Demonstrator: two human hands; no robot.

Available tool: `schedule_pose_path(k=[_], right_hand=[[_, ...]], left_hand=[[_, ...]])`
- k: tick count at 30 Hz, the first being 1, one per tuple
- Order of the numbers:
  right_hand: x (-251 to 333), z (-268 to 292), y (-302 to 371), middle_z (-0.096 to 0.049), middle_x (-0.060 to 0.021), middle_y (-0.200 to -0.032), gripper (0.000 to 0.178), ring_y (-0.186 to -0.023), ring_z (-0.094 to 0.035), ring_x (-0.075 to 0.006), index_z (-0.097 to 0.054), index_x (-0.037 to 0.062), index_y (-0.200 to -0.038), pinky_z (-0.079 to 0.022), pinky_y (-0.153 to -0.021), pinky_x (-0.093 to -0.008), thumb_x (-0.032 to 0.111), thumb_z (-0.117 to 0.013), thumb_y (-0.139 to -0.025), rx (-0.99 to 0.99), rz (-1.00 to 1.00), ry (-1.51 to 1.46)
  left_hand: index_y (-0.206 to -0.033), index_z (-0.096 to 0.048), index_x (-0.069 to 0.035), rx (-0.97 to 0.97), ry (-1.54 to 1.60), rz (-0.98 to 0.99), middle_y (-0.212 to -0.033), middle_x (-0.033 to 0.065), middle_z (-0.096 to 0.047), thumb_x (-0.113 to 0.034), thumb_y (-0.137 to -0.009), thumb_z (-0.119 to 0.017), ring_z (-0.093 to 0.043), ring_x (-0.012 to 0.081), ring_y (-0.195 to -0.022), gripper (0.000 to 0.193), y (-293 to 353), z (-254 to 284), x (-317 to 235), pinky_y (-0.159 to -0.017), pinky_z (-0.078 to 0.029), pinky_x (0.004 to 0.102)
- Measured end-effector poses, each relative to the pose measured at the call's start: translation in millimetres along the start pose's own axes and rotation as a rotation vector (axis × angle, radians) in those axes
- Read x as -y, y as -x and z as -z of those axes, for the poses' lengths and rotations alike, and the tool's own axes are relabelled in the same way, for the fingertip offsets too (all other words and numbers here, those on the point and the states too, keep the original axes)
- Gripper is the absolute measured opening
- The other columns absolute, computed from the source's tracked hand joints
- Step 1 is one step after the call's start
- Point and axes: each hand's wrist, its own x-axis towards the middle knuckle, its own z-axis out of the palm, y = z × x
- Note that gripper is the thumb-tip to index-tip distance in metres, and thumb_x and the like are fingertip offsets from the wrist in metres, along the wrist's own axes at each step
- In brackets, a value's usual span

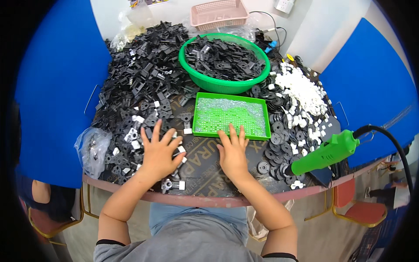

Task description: Assembling small plastic components by attaching small white and green pieces to black plastic frames at a workbench.

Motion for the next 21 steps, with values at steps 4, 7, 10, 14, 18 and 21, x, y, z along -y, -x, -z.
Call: schedule_pose_path(k=[4, 7, 10, 14, 18, 21], right_hand=[[0.6, -4.7, -1.3, -0.036, -0.0185, -0.136, 0.039, -0.129, -0.021, -0.0493, -0.051, 0.0113, -0.118, -0.022, -0.1, -0.0604, 0.005, -0.06, -0.081, 0.008, 0.025, 0.014], [-0.4, -6.8, -8.2, -0.034, -0.0182, -0.138, 0.042, -0.13, -0.02, -0.0488, -0.049, 0.0123, -0.12, -0.021, -0.101, -0.0615, 0.007, -0.061, -0.081, 0.022, 0.014, 0.028], [-10.0, 3.2, -5.3, -0.03, -0.0182, -0.141, 0.047, -0.132, -0.018, -0.0459, -0.046, 0.0118, -0.125, -0.022, -0.103, -0.0584, 0.01, -0.062, -0.081, 0.059, 0.055, -0.038], [-5.5, 36.7, 27.2, -0.029, -0.0179, -0.142, 0.054, -0.133, -0.021, -0.0408, -0.042, 0.01, -0.13, -0.025, -0.107, -0.0488, 0.016, -0.064, -0.081, 0.18, 0.117, -0.262], [-15.8, 70.5, 75.5, -0.05, -0.0193, -0.125, 0.043, -0.125, -0.037, -0.0393, -0.053, 0.0071, -0.117, -0.031, -0.105, -0.0436, 0.02, -0.067, -0.078, 0.444, 0.324, -0.422], [-37.5, 83.2, 98.1, -0.056, -0.0141, -0.112, 0.032, -0.111, -0.047, -0.0358, -0.061, 0.0098, -0.104, -0.036, -0.094, -0.0455, 0.019, -0.069, -0.074, 0.139, 0.159, -0.371]], left_hand=[[-0.108, -0.061, -0.015, 0.006, -0.009, -0.033, -0.123, 0.0049, -0.048, -0.041, -0.076, -0.063, -0.024, 0.0361, -0.131, 0.042, -1.3, 1.4, 5.6, -0.1, -0.009, 0.0672], [-0.106, -0.062, -0.011, 0.003, -0.007, -0.03, -0.122, 0.0077, -0.049, -0.037, -0.077, -0.063, -0.024, 0.0389, -0.13, 0.039, -5.8, 3.2, -1.1, -0.099, -0.007, 0.0696], [-0.109, -0.061, -0.007, 0.029, -0.035, 0.036, -0.125, 0.0103, -0.048, -0.039, -0.08, -0.062, -0.021, 0.0396, -0.132, 0.043, -12.6, 9.7, -20.9, -0.099, -0.006, 0.0695], [-0.108, -0.057, 0.001, -0.012, 0.028, -0.056, -0.124, 0.0136, -0.048, -0.035, -0.078, -0.064, -0.026, 0.041, -0.129, 0.046, -24.0, 6.4, -33.8, -0.104, -0.008, 0.0635], [-0.103, -0.056, 0.001, -0.093, 0.005, -0.049, -0.117, 0.0191, -0.049, -0.026, -0.077, -0.067, -0.032, 0.0425, -0.124, 0.038, -27.2, 10.2, -50.4, -0.104, -0.014, 0.0601], [-0.098, -0.055, -0.001, 0.014, 0.306, -0.117, -0.109, 0.0172, -0.051, -0.017, -0.075, -0.069, -0.046, 0.0357, -0.107, 0.031, -35.0, 11.0, -87.9, -0.093, -0.038, 0.0453]])
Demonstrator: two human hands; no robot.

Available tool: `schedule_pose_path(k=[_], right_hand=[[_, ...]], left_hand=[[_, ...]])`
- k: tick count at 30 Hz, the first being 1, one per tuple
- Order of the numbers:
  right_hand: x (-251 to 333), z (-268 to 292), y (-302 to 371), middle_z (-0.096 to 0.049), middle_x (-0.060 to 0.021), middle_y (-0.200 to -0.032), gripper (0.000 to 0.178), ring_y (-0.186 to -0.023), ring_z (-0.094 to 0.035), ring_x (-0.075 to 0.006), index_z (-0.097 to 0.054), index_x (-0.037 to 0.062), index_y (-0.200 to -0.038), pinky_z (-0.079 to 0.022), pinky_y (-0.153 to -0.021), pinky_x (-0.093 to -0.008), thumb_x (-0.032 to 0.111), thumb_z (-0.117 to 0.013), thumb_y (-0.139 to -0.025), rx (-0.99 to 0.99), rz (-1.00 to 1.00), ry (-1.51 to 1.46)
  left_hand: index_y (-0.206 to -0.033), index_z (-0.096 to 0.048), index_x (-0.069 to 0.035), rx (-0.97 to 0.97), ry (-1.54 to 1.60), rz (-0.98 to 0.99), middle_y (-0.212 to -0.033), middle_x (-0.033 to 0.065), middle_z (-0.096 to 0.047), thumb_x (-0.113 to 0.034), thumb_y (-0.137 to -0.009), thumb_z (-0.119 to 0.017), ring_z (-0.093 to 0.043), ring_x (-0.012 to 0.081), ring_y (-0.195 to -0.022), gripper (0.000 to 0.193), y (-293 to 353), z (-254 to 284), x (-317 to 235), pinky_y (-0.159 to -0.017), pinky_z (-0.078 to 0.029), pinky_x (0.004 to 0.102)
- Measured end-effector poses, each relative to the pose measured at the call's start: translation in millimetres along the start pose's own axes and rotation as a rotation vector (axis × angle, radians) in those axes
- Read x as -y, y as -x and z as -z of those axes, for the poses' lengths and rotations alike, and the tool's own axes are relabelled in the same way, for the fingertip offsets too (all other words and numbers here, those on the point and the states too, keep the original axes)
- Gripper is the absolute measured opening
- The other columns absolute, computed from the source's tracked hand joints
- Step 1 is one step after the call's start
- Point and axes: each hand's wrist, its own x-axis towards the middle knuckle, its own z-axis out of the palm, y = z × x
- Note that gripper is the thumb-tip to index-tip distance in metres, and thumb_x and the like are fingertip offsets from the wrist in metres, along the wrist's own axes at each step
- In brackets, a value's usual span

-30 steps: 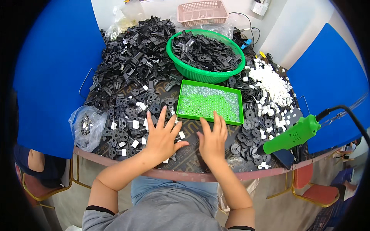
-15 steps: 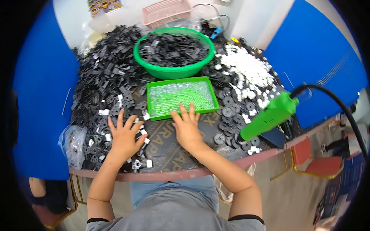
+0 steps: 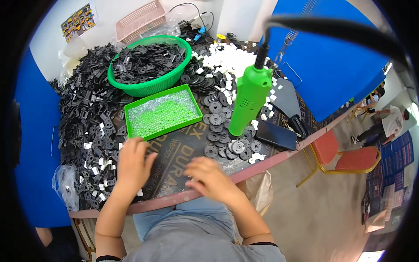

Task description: Assembling small plastic components by attaching small white and green pieces to black plastic frames at a workbench.

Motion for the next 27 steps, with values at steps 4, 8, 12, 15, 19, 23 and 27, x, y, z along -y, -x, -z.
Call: schedule_pose_path(k=[4, 8, 12, 15, 19, 23, 27], right_hand=[[-11.3, 15.0, 15.1, -0.053, -0.0092, -0.108, 0.036, -0.104, -0.046, -0.031, -0.063, 0.0118, -0.098, -0.036, -0.087, -0.042, 0.018, -0.075, -0.065, -0.259, -0.154, 0.498], [-24.2, 30.2, 39.4, -0.05, -0.0133, -0.111, 0.043, -0.109, -0.043, -0.0331, -0.06, 0.0097, -0.096, -0.036, -0.089, -0.0433, 0.023, -0.08, -0.061, -0.531, -0.373, 0.533], [-31.8, 45.2, 55.8, -0.043, -0.0198, -0.122, 0.06, -0.111, -0.041, -0.0375, -0.052, 0.0092, -0.116, -0.034, -0.093, -0.0465, 0.028, -0.079, -0.065, -0.668, -0.684, 0.639], [-46.6, 42.9, 68.7, -0.042, -0.02, -0.125, 0.063, -0.113, -0.041, -0.0375, -0.051, 0.0087, -0.122, -0.034, -0.094, -0.046, 0.024, -0.078, -0.067, -0.517, -0.727, 0.674], [-70.3, 39.5, 58.4, -0.042, -0.0192, -0.126, 0.057, -0.113, -0.041, -0.0376, -0.05, 0.0049, -0.122, -0.036, -0.094, -0.0424, 0.009, -0.072, -0.07, -0.582, -0.646, 0.522], [-73.4, 43.2, 33.3, -0.039, -0.0213, -0.131, 0.062, -0.116, -0.041, -0.0385, -0.044, 0.0011, -0.125, -0.036, -0.098, -0.0419, 0.002, -0.069, -0.069, -0.47, -0.52, 0.243], [-64.9, 85.4, 29.0, -0.054, -0.0139, -0.121, 0.046, -0.104, -0.057, -0.0232, -0.053, 0.0016, -0.117, -0.049, -0.078, -0.0336, 0.001, -0.067, -0.074, -0.322, -0.438, -0.206]], left_hand=[[-0.124, -0.042, -0.001, 0.296, 0.321, -0.22, -0.126, 0.0217, -0.041, -0.024, -0.069, -0.074, -0.039, 0.0385, -0.118, 0.067, -27.2, -26.8, -43.4, -0.099, -0.035, 0.0425], [-0.143, -0.018, -0.007, 0.353, 0.102, -0.482, -0.143, 0.0295, -0.016, -0.044, -0.044, -0.084, -0.011, 0.044, -0.135, 0.125, -85.6, -69.6, -64.3, -0.11, -0.012, 0.0519], [-0.141, -0.023, -0.007, 0.274, -0.113, -0.612, -0.139, 0.0314, -0.024, -0.058, -0.045, -0.079, -0.017, 0.0448, -0.133, 0.123, -133.2, -97.5, -70.1, -0.11, -0.009, 0.0506], [-0.138, -0.03, -0.005, 0.418, -0.078, -0.66, -0.136, 0.032, -0.029, -0.064, -0.048, -0.074, -0.022, 0.0454, -0.131, 0.116, -133.9, -114.7, -73.9, -0.11, -0.01, 0.0505], [-0.135, -0.035, -0.001, 0.294, -0.039, -0.663, -0.132, 0.0311, -0.036, -0.067, -0.059, -0.064, -0.027, 0.0442, -0.128, 0.104, -112.4, -120.2, -81.2, -0.107, -0.016, 0.0528], [-0.14, -0.023, -0.002, 0.293, 0.133, -0.494, -0.137, 0.0299, -0.027, -0.066, -0.064, -0.061, -0.023, 0.044, -0.13, 0.107, -85.3, -123.9, -85.5, -0.105, -0.02, 0.0553], [-0.143, -0.018, -0.008, 0.275, 0.15, -0.377, -0.143, 0.0278, -0.017, -0.065, -0.065, -0.063, -0.014, 0.0464, -0.132, 0.107, -68.0, -115.5, -93.8, -0.101, -0.019, 0.0618]])
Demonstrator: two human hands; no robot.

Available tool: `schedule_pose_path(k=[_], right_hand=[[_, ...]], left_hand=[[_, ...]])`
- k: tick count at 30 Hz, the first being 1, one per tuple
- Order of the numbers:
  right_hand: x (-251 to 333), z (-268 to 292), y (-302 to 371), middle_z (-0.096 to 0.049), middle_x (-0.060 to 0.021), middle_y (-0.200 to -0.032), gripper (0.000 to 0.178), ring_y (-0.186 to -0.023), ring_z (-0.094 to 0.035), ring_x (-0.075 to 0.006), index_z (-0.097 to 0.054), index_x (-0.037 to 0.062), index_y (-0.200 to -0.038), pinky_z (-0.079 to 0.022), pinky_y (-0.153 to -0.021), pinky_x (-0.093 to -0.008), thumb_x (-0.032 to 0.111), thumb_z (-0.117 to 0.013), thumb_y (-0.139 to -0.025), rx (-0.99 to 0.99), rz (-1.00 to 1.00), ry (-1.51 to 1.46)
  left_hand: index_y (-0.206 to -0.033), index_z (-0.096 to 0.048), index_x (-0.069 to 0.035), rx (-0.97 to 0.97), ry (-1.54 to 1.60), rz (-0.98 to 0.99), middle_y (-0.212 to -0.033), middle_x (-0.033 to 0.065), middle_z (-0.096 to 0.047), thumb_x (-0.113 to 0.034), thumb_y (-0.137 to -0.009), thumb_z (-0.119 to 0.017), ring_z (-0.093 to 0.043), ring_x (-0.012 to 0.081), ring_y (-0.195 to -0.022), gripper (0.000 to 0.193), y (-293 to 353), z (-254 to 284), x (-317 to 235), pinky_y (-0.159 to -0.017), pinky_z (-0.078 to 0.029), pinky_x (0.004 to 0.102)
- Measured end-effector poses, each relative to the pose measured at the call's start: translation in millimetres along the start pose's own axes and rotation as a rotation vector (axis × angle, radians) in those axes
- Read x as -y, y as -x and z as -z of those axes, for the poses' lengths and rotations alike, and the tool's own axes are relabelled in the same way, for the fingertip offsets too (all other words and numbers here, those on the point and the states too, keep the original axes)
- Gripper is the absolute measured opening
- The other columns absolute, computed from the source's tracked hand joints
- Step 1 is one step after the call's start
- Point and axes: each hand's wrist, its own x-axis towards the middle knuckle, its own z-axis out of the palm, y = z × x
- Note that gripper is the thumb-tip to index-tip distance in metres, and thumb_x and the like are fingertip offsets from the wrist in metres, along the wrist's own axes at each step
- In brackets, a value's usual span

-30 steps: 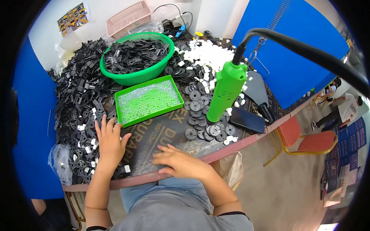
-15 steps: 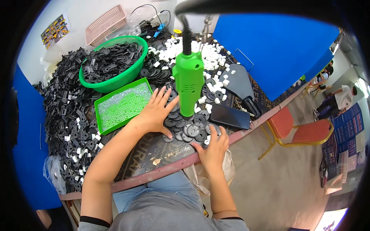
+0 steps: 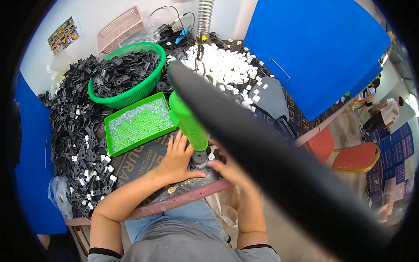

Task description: Assembling small plastic components by attaching small white and green pieces to black plastic frames at a workbench.

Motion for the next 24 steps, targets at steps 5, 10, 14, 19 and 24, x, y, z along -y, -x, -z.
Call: schedule_pose_path(k=[5, 10, 14, 19, 24], right_hand=[[-19.9, 28.6, -68.6, -0.061, -0.0129, -0.085, 0.016, -0.075, -0.06, -0.0248, -0.061, 0.0021, -0.091, -0.048, -0.069, -0.0318, 0.009, -0.065, -0.077, -0.206, 0.099, 0.342], [-44.5, 8.3, -125.4, -0.058, -0.0134, -0.088, 0.021, -0.082, -0.06, -0.0329, -0.063, 0.0076, -0.091, -0.048, -0.072, -0.0412, 0.017, -0.07, -0.074, 0.012, 0.104, 0.349], [-34.7, 6.1, -125.4, -0.055, -0.0155, -0.096, 0.022, -0.088, -0.058, -0.0348, -0.063, 0.0088, -0.099, -0.047, -0.078, -0.0409, 0.012, -0.066, -0.077, 0.068, 0.156, 0.634], [-75.5, 28.2, -127.0, -0.05, -0.014, -0.107, 0.03, -0.094, -0.055, -0.0299, -0.062, 0.0114, -0.108, -0.047, -0.082, -0.0354, 0.005, -0.063, -0.079, 0.221, 0.182, 0.247], [-61.5, 14.6, -122.8, -0.046, -0.0161, -0.111, 0.037, -0.093, -0.055, -0.0331, -0.061, 0.0106, -0.104, -0.047, -0.082, -0.0364, -0.001, -0.063, -0.069, 0.096, 0.242, 0.364]], left_hand=[[-0.134, -0.041, -0.016, -0.063, 0.068, -0.026, -0.14, 0.0258, -0.022, -0.059, -0.068, -0.065, -0.018, 0.0466, -0.13, 0.082, 0.8, -34.3, 16.4, -0.096, -0.018, 0.069], [-0.128, -0.05, -0.015, -0.132, -0.066, -0.022, -0.139, 0.0242, -0.028, -0.055, -0.072, -0.064, -0.022, 0.0451, -0.129, 0.07, 0.7, -18.8, -8.5, -0.096, -0.019, 0.0678], [-0.126, -0.051, -0.015, -0.174, -0.049, -0.017, -0.139, 0.0218, -0.029, -0.053, -0.072, -0.064, -0.024, 0.0435, -0.128, 0.068, 4.6, -22.3, -7.5, -0.096, -0.02, 0.0671], [-0.127, -0.049, -0.015, -0.152, -0.006, -0.022, -0.14, 0.0216, -0.028, -0.051, -0.072, -0.065, -0.022, 0.0433, -0.129, 0.068, 0.1, -26.2, -9.1, -0.097, -0.018, 0.0672], [-0.13, -0.046, -0.014, -0.123, -0.022, 0.022, -0.141, 0.021, -0.025, -0.05, -0.071, -0.065, -0.018, 0.0428, -0.131, 0.072, -6.9, -25.9, -4.1, -0.099, -0.016, 0.0669]])
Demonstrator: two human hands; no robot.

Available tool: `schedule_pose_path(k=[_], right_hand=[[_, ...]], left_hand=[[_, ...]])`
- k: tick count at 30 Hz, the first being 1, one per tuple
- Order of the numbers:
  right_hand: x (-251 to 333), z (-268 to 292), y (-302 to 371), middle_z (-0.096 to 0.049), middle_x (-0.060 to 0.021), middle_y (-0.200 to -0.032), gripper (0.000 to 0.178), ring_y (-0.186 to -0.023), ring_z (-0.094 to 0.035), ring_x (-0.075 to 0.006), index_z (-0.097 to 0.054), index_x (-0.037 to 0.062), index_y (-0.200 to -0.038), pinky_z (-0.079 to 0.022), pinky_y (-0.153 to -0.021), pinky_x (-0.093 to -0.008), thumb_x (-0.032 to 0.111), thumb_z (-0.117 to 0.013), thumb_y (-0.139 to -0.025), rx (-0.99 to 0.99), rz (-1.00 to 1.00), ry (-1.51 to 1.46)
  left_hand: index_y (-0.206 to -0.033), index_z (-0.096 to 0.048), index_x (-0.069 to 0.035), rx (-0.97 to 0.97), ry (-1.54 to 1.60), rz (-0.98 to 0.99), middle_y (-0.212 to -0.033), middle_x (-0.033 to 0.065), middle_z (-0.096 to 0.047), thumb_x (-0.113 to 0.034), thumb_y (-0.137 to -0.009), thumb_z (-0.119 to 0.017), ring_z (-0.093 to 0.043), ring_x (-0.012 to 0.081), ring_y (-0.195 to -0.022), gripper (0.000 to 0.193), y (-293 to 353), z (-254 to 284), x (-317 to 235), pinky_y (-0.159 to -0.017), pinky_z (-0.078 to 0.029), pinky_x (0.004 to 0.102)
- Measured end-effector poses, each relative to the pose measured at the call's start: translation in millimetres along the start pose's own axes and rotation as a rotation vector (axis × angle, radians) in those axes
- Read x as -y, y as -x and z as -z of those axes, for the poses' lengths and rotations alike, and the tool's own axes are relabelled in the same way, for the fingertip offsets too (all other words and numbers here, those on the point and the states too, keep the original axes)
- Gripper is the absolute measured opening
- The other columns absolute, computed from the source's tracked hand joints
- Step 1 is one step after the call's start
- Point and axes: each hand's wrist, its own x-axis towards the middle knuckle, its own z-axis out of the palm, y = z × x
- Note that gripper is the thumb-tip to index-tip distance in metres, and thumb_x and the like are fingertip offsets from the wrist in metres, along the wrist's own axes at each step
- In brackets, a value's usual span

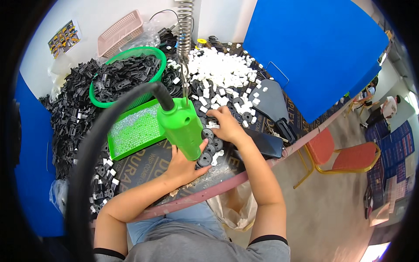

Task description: Assembling small plastic components by attaching small white and green pieces to black plastic frames at a workbench.

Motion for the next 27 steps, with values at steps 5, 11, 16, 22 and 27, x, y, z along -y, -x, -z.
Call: schedule_pose_path(k=[5, 11, 16, 22, 27], right_hand=[[16.7, -0.8, 2.1, -0.047, -0.0157, -0.111, 0.036, -0.099, -0.054, -0.0345, -0.061, 0.0083, -0.103, -0.046, -0.084, -0.0377, -0.006, -0.058, -0.069, 0.022, 0.07, 0.075], [28.5, 17.8, 6.9, -0.054, -0.0118, -0.105, 0.028, -0.09, -0.058, -0.0292, -0.062, 0.0041, -0.097, -0.047, -0.077, -0.0352, -0.008, -0.058, -0.071, -0.125, 0.021, -0.078], [39.3, 52.7, 30.5, -0.059, -0.0079, -0.094, 0.019, -0.07, -0.059, -0.0182, -0.063, 0.0024, -0.093, -0.048, -0.061, -0.0277, 0.002, -0.068, -0.074, -0.294, -0.009, 0.039], [69.7, 27.5, 97.9, -0.061, -0.0093, -0.079, 0.019, -0.066, -0.06, -0.0167, -0.064, 0.0002, -0.09, -0.049, -0.061, -0.0286, 0.005, -0.071, -0.073, -0.14, -0.196, -0.114], [95.4, -20.9, 114.8, -0.06, -0.0121, -0.081, 0.019, -0.067, -0.059, -0.027, -0.064, 0.0026, -0.089, -0.047, -0.06, -0.0324, 0.009, -0.072, -0.073, -0.272, -0.099, -0.022]], left_hand=[[-0.132, -0.042, -0.014, 0.041, -0.066, 0.028, -0.14, 0.02, -0.027, -0.05, -0.071, -0.066, -0.018, 0.0421, -0.131, 0.075, -2.8, 3.0, -4.3, -0.099, -0.017, 0.066], [-0.133, -0.04, -0.012, 0.02, -0.094, 0.038, -0.139, 0.0209, -0.03, -0.049, -0.071, -0.066, -0.021, 0.042, -0.131, 0.077, -7.5, 0.2, -6.4, -0.1, -0.018, 0.0638], [-0.133, -0.037, -0.005, -0.05, -0.104, -0.006, -0.135, 0.022, -0.034, -0.045, -0.072, -0.066, -0.027, 0.0422, -0.128, 0.078, -29.1, -9.9, 3.3, -0.103, -0.021, 0.0575], [-0.132, -0.037, -0.003, -0.016, -0.201, 0.006, -0.133, 0.0225, -0.039, -0.036, -0.076, -0.06, -0.031, 0.0412, -0.126, 0.069, -64.3, -36.1, 36.7, -0.105, -0.022, 0.0528], [-0.13, -0.043, -0.005, -0.092, -0.333, 0.016, -0.135, 0.0209, -0.038, -0.041, -0.08, -0.053, -0.031, 0.0408, -0.126, 0.062, -92.2, -44.4, 49.0, -0.104, -0.022, 0.0533]])
